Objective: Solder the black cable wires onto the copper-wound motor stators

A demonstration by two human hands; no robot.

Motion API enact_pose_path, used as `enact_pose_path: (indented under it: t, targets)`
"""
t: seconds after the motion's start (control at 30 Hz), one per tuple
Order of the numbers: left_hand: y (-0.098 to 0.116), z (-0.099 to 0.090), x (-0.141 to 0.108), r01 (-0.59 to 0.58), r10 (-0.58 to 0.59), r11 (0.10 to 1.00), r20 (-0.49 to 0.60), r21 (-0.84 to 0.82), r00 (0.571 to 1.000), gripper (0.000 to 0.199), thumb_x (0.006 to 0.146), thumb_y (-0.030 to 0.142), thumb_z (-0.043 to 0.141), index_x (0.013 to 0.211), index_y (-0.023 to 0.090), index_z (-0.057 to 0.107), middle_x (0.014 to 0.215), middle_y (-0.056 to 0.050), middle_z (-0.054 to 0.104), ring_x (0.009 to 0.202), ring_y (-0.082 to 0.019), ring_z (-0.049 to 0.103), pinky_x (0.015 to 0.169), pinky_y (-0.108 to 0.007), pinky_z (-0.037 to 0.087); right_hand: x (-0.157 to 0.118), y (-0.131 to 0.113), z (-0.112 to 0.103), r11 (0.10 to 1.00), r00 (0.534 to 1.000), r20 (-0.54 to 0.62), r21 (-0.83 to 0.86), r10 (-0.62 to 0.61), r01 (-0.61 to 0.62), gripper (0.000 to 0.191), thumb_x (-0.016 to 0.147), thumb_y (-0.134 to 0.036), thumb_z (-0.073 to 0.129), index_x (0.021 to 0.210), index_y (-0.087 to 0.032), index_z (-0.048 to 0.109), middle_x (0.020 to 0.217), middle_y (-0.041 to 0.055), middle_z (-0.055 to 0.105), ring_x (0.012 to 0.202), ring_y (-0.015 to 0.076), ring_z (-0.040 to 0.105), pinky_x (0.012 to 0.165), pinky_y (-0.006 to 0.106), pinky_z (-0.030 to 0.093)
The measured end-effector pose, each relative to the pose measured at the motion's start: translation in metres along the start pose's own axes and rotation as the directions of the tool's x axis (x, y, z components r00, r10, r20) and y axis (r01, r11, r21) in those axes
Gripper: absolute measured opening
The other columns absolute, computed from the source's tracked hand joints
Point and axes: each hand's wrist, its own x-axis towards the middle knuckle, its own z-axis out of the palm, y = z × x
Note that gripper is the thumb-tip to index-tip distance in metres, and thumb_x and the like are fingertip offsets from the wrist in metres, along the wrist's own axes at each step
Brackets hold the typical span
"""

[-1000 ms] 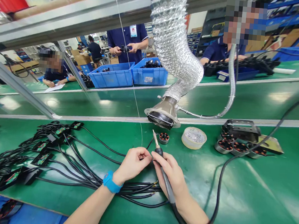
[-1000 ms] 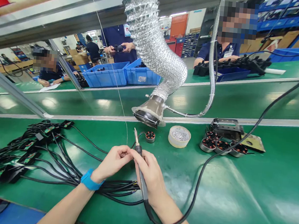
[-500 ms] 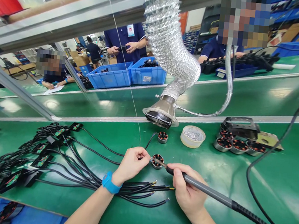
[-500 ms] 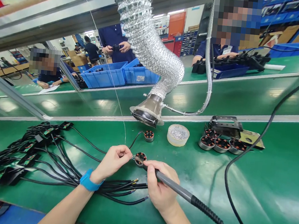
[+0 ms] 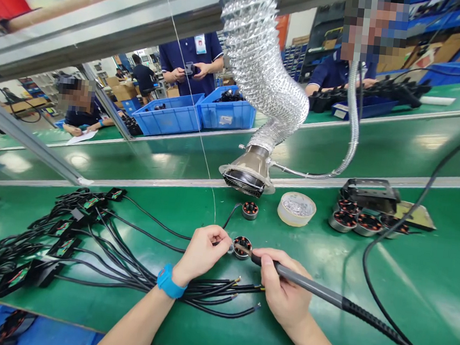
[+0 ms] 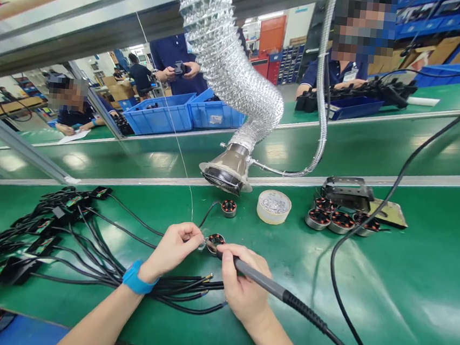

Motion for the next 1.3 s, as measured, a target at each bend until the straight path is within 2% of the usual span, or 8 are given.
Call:
enact_pose_path:
  t: [0.1,0.23,0.5,0.63,0.77,0.9,1.0,1.3]
  targets:
    - [-0.001,0.0,0.0,0.01,-0.01,1.0,0.004,0.004,1.0,0.021,0.082,0.03,0.061,0.073,0.012,0.062,0.064,-0.001,0.057,0.06,-0.009,0.049,0.057,-0.019,0.036,-0.003,0.002,0.0,0.994,0.994,-0.044,0.054,0.1,-0.097,0.019,0.098,-0.027,0.051,0.092,-0.023,0.068,0.082,0.0028,0.071,0.077,0.0197,0.07,0.066,0.029,0.055]
    - [-0.001,0.0,0.0,0.001,-0.001,1.0,0.0,0.012,1.0,0.02,0.082,0.029,0.061,0.072,0.012,0.062,0.065,-0.001,0.058,0.06,-0.009,0.048,0.057,-0.018,0.036,-0.005,0.003,0.0,0.978,0.978,-0.061,0.084,0.199,-0.193,0.025,0.098,-0.036,0.052,0.091,-0.021,0.07,0.069,0.0045,0.066,0.069,0.0213,0.068,0.053,0.028,0.052]
    - [-0.001,-0.001,-0.001,-0.002,0.002,1.0,0.007,0.014,1.0,0.019,0.082,0.029,0.062,0.074,0.011,0.064,0.069,-0.002,0.061,0.065,-0.01,0.051,0.061,-0.019,0.038,-0.005,0.001,0.001,0.977,0.979,-0.051,0.084,0.2,-0.195,0.027,0.098,-0.037,0.051,0.091,-0.02,0.071,0.066,0.0044,0.064,0.063,0.0194,0.066,0.051,0.026,0.051]
    - [0.0,0.0,0.0,0.006,-0.006,1.0,0.004,0.025,1.0,0.02,0.082,0.029,0.062,0.074,0.011,0.064,0.066,-0.001,0.058,0.062,-0.009,0.049,0.058,-0.019,0.036,-0.004,0.001,0.001,0.988,0.988,-0.053,0.062,0.145,-0.142,0.023,0.099,-0.033,0.052,0.093,-0.02,0.07,0.07,0.0038,0.066,0.068,0.0185,0.068,0.057,0.026,0.054]
    - [0.002,0.0,0.0,-0.001,0.001,1.0,0.0,0.026,1.0,0.019,0.082,0.029,0.062,0.074,0.011,0.064,0.067,-0.001,0.059,0.062,-0.009,0.049,0.058,-0.019,0.037,0.001,0.001,0.006,0.999,0.999,-0.016,0.044,0.029,-0.028,0.015,0.098,-0.021,0.054,0.104,-0.021,0.068,0.081,0.0022,0.067,0.076,0.0153,0.067,0.071,0.026,0.055]
    - [0.001,0.0,-0.002,-0.046,0.046,0.998,0.005,0.041,0.999,0.018,0.083,0.027,0.059,0.074,0.012,0.064,0.07,-0.001,0.06,0.065,-0.01,0.051,0.061,-0.019,0.039,0.008,0.004,0.017,0.992,0.99,0.085,0.067,-0.113,0.107,0.033,0.097,-0.01,0.055,0.126,-0.024,0.061,0.096,0.0029,0.064,0.082,0.0124,0.064,0.08,0.025,0.052]
    - [0.001,-0.001,-0.003,-0.077,0.077,0.994,0.007,0.078,0.997,0.02,0.086,0.028,0.057,0.074,0.012,0.063,0.07,-0.001,0.059,0.065,-0.009,0.05,0.061,-0.019,0.038,0.012,0.008,0.025,0.987,0.978,0.146,0.087,-0.148,0.137,0.044,0.097,-0.006,0.052,0.136,-0.025,0.054,0.108,0.0055,0.058,0.094,0.0125,0.062,0.088,0.024,0.05]
    - [0.007,-0.004,-0.005,-0.184,0.181,0.969,0.032,0.164,0.983,0.022,0.09,0.026,0.052,0.077,0.014,0.065,0.075,-0.001,0.059,0.069,-0.01,0.049,0.064,-0.02,0.035,0.008,0.018,0.036,0.977,0.943,0.256,0.075,-0.212,0.199,0.053,0.098,-0.003,0.044,0.145,-0.027,0.044,0.116,0.0063,0.051,0.104,0.0108,0.058,0.094,0.02,0.047]
